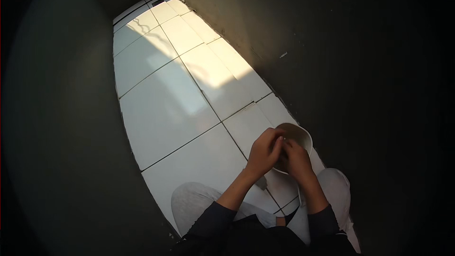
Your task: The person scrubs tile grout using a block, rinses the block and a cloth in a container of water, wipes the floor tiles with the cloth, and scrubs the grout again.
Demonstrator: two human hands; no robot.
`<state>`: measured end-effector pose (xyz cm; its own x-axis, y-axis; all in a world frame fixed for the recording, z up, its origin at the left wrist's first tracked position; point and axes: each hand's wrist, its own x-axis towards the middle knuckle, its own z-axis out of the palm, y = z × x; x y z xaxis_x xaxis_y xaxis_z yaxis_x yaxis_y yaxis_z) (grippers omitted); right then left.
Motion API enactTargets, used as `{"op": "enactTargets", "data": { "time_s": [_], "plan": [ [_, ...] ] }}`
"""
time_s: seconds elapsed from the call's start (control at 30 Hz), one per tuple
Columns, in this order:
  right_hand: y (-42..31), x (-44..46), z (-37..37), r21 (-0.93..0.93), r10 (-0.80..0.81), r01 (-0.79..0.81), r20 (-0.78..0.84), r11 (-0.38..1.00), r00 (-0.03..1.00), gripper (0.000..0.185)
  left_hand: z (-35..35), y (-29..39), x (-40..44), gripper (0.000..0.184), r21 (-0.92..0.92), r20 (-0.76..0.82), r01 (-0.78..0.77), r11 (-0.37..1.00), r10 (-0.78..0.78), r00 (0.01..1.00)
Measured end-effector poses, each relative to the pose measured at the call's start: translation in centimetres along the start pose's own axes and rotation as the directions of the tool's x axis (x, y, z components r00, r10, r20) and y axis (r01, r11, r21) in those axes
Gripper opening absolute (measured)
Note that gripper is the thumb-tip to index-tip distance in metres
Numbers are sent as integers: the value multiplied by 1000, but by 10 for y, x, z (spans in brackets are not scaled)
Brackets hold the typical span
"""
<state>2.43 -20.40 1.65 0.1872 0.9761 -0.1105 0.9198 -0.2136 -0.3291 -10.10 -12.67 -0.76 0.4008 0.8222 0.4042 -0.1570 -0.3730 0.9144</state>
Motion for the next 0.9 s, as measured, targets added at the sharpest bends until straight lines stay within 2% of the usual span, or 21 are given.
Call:
{"op": "enactTargets", "data": {
  "time_s": [0.07, 0.17, 0.2, 0.23, 0.3, 0.33, 0.47, 0.6, 0.67, 0.7, 0.77, 0.9],
  "plan": [
    [15, 7, -3, 124, -124, 145, -159, 982, 979, 59, 3, -10, 7, 17, 66, 23, -22, 998, 21, 1000],
    [14, 1, -12, 160, -160, 196, -214, 967, 964, 63, -7, 1, 3, 16, 155, 23, -49, 987, 45, 999],
    [14, 2, -16, 229, -61, 88, -124, 969, 990, 53, -9, 1, 4, 16, 176, 12, -38, 984, 37, 999],
    [13, 4, -16, 229, -52, 80, -126, 970, 991, 53, -11, 1, 5, 16, 195, 2, -31, 980, 32, 999],
    [18, 10, -10, 184, 25, -10, -84, 983, 996, 42, -9, 0, 9, 14, 193, 11, -14, 981, 12, 1000],
    [19, 10, -5, 72, -76, 90, -177, 993, 981, 35, -10, -2, 8, 13, 199, 11, -18, 980, 16, 1000],
    [14, 7, 7, -14, -173, 174, -208, 985, 963, 33, -13, 2, 3, 12, 216, 25, -48, 975, 44, 999],
    [35, 17, 29, 48, -140, 154, -217, 987, 966, 35, -9, -4, 6, 16, 273, 106, -136, 952, 111, 988],
    [23, 18, 11, 136, 59, -53, -42, 989, 997, 37, -9, -4, 7, 15, 278, 121, -151, 949, 121, 985],
    [22, 17, 8, 135, 58, -52, -38, 990, 998, 37, -10, -5, 7, 13, 282, 140, -170, 944, 135, 981],
    [21, 18, 3, 178, -64, 105, -225, 978, 972, 32, -10, -3, 10, 14, 275, 132, -173, 946, 141, 981],
    [17, 17, 1, 107, -51, 72, -183, 992, 982, 30, -11, -6, 11, 15, 258, 115, -187, 948, 162, 980]
  ]
}}
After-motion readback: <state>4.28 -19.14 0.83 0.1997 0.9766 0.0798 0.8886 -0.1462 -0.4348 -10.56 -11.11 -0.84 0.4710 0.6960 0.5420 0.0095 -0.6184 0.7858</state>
